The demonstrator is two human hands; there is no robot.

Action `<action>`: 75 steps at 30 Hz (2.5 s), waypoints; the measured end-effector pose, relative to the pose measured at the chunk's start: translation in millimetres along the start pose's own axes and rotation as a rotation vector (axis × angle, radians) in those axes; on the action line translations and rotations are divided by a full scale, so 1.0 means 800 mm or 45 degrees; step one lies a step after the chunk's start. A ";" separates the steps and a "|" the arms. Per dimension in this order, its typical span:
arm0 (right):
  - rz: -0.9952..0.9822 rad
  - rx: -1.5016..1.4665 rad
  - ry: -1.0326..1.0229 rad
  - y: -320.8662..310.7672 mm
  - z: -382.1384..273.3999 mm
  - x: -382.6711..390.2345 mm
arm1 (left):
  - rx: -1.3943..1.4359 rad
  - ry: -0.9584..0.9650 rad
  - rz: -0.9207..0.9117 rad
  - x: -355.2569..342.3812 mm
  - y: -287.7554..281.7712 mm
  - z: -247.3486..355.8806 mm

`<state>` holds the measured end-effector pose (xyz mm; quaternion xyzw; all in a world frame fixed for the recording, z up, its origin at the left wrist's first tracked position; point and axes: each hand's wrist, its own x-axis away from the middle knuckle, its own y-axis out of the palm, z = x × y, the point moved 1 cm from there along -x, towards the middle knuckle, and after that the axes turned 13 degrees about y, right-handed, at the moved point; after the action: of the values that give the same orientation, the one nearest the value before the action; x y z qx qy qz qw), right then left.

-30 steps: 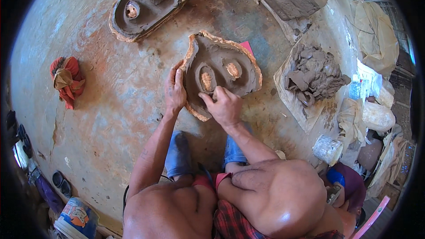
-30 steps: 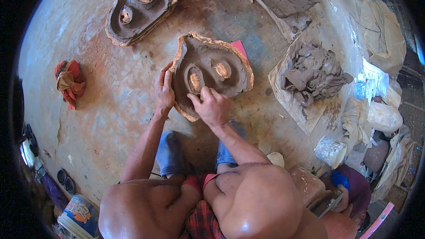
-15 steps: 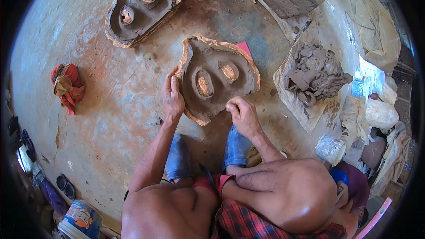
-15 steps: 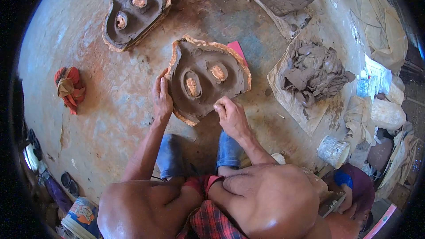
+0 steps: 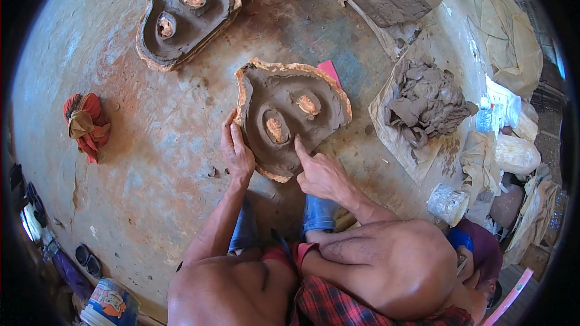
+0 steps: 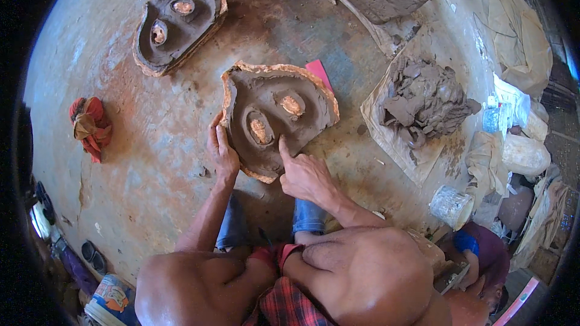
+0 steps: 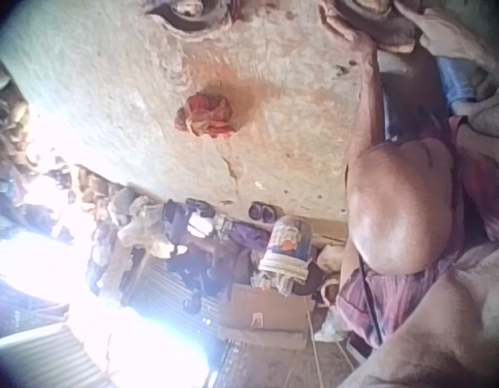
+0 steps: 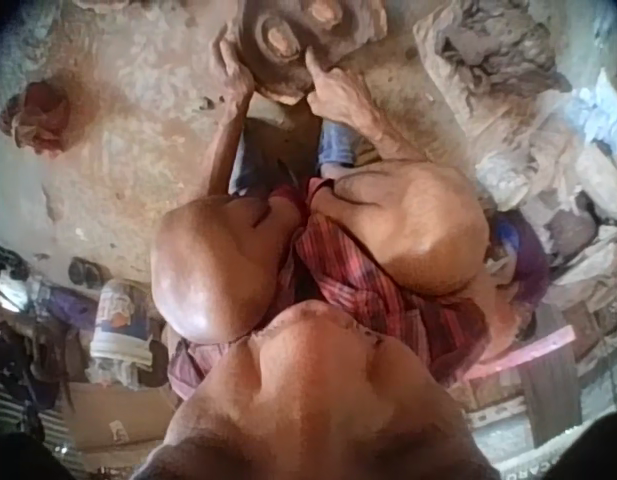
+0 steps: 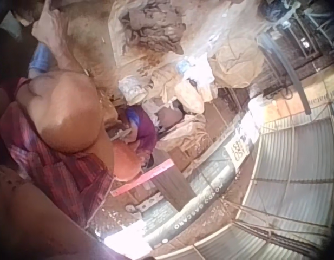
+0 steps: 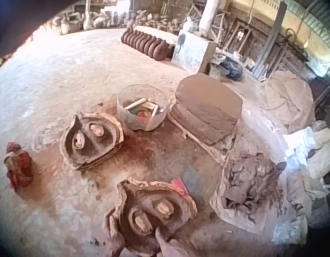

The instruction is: The person shapes and finishes the interior of clay molds by hand and using a red scraper. The person presses and smooths clay into the molds, removes excess clay from the edges, and inserts small clay pieces into the mold features.

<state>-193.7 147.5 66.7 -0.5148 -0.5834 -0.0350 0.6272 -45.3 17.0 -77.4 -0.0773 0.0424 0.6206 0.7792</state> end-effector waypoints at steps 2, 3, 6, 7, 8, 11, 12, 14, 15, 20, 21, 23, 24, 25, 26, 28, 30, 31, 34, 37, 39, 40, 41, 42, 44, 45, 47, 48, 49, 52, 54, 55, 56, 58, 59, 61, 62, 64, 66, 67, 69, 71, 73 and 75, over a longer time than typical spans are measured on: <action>0.044 0.050 0.024 0.001 0.009 0.002 | 0.135 -0.225 -0.007 0.001 0.016 0.012; 0.076 0.100 0.029 0.001 0.018 0.004 | 0.165 -0.228 -0.028 0.002 0.023 0.022; 0.224 -0.313 -0.154 -0.023 0.064 -0.009 | -0.048 -0.215 -0.053 -0.002 0.032 0.026; 0.268 -0.313 -0.114 -0.030 0.074 -0.009 | -0.058 -0.219 -0.076 -0.007 0.019 0.017; 0.398 -0.385 -0.196 -0.038 0.077 -0.011 | -0.075 -0.220 -0.102 -0.017 0.003 0.008; 0.599 -0.425 -0.099 -0.075 0.125 0.006 | 0.166 -0.398 -0.177 -0.049 -0.008 0.012; 0.731 -0.448 0.015 -0.090 0.147 0.014 | 0.222 -0.368 -0.238 -0.067 -0.018 -0.012; 1.054 -0.510 0.217 -0.115 0.214 0.031 | 0.367 -0.379 -0.357 -0.094 -0.008 -0.022; 1.249 -0.540 0.314 -0.124 0.263 0.045 | 0.452 -0.421 -0.413 -0.101 0.012 -0.005; 1.926 -0.373 0.547 -0.185 0.376 0.050 | 0.282 -0.397 -0.637 -0.155 -0.032 -0.027; 1.900 -0.239 0.653 -0.205 0.397 0.064 | 0.265 -0.406 -0.666 -0.150 -0.017 -0.030; 1.865 -0.113 0.767 -0.225 0.421 0.066 | 0.373 -0.431 -0.685 -0.141 -0.004 -0.028; 1.741 0.096 0.779 -0.226 0.423 0.053 | 0.423 -0.469 -0.672 -0.138 -0.003 -0.021; 1.608 0.300 0.786 -0.224 0.426 0.044 | 0.472 -0.507 -0.658 -0.136 0.000 -0.020; 1.600 0.296 0.793 -0.222 0.431 0.045 | 0.467 -0.513 -0.665 -0.133 0.004 -0.025; 1.485 0.366 0.835 -0.227 0.426 0.042 | 0.334 -0.433 -0.636 -0.136 -0.004 -0.029; 1.491 0.356 0.786 -0.237 0.428 0.036 | 0.346 -0.461 -0.621 -0.142 -0.009 -0.028; 1.503 0.364 0.756 -0.241 0.429 0.035 | 0.383 -0.493 -0.617 -0.144 -0.010 -0.030; 1.480 0.354 0.753 -0.235 0.436 0.031 | 0.377 -0.502 -0.557 -0.136 -0.010 -0.025; 1.458 0.357 0.710 -0.233 0.439 0.024 | 0.319 -0.418 -0.538 -0.130 -0.021 -0.037; 1.468 0.387 0.707 -0.236 0.451 0.031 | 0.400 -0.434 -0.468 -0.108 -0.006 -0.022; 1.452 0.477 0.685 -0.233 0.466 0.033 | 0.434 -0.441 -0.418 -0.096 0.000 -0.023; 1.435 0.558 0.651 -0.237 0.458 0.033 | 0.456 -0.444 -0.360 -0.087 -0.002 -0.027; 1.458 0.566 0.635 -0.242 0.453 0.036 | 0.538 -0.467 -0.303 -0.075 -0.003 -0.038; 0.993 0.107 0.939 -0.243 0.432 0.036 | 0.460 -0.353 -0.217 -0.053 -0.008 -0.040; 0.807 -0.095 0.745 -0.230 0.417 0.037 | 0.388 -0.310 -0.195 -0.047 -0.003 -0.027; 0.835 -0.240 0.293 -0.176 0.332 0.021 | 0.359 -0.297 -0.164 -0.051 -0.022 -0.026; 1.058 -0.079 0.140 -0.157 0.298 0.015 | 0.275 -0.176 -0.054 -0.047 -0.011 -0.011; 1.046 -0.143 0.099 -0.168 0.223 0.030 | 0.160 -0.045 0.070 -0.053 -0.020 0.002; 1.252 -0.448 -0.209 -0.164 0.128 0.049 | 0.051 0.213 -0.034 -0.083 0.005 0.112; 1.352 -0.527 -0.580 -0.150 0.058 0.050 | 0.318 0.411 -0.184 -0.099 0.041 0.197; 1.233 -0.525 -0.779 -0.149 0.025 0.068 | 0.522 0.417 -0.250 -0.100 0.066 0.225; 1.238 -0.412 -0.900 -0.129 0.001 0.061 | 0.811 0.296 -0.264 -0.093 0.097 0.248; 1.243 -0.241 -0.943 -0.130 -0.032 0.070 | 0.897 0.070 -0.423 -0.091 0.102 0.254; 1.249 -0.100 -0.898 -0.139 -0.035 0.070 | 0.943 -0.186 -0.443 -0.090 0.094 0.252; 1.090 0.019 -0.857 -0.171 -0.031 0.073 | 1.118 -0.328 -0.507 -0.079 0.093 0.224; 1.095 -0.045 -0.894 -0.193 -0.032 0.086 | 1.132 -0.416 -0.548 -0.068 0.087 0.226; 1.229 -0.273 -0.958 -0.218 -0.036 0.101 | 1.468 -0.582 -0.615 -0.065 0.081 0.258; 1.473 -0.491 -0.962 -0.223 -0.044 0.086 | 1.510 -0.626 -0.725 -0.061 0.091 0.289; 1.449 -0.498 -1.019 -0.210 -0.063 0.071 | 1.379 -0.572 -0.784 -0.058 0.097 0.289; 1.232 -0.684 -0.952 -0.167 -0.096 0.054 | 1.758 -0.241 -0.707 -0.053 0.104 0.276; 1.117 -0.466 -1.006 -0.139 -0.108 0.045 | 1.448 -0.219 -0.401 -0.076 0.084 0.269; 0.706 -0.657 -0.887 -0.131 -0.119 0.045 | 1.283 -0.191 -0.280 -0.088 0.070 0.274; 0.742 -0.592 -0.802 -0.147 -0.093 0.014 | 1.329 0.279 -0.462 -0.080 0.082 0.295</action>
<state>-214.4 47.6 162.3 -0.7687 -0.5530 0.1702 0.2725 -130.7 10.7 160.9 0.2485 0.4105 0.3617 0.7993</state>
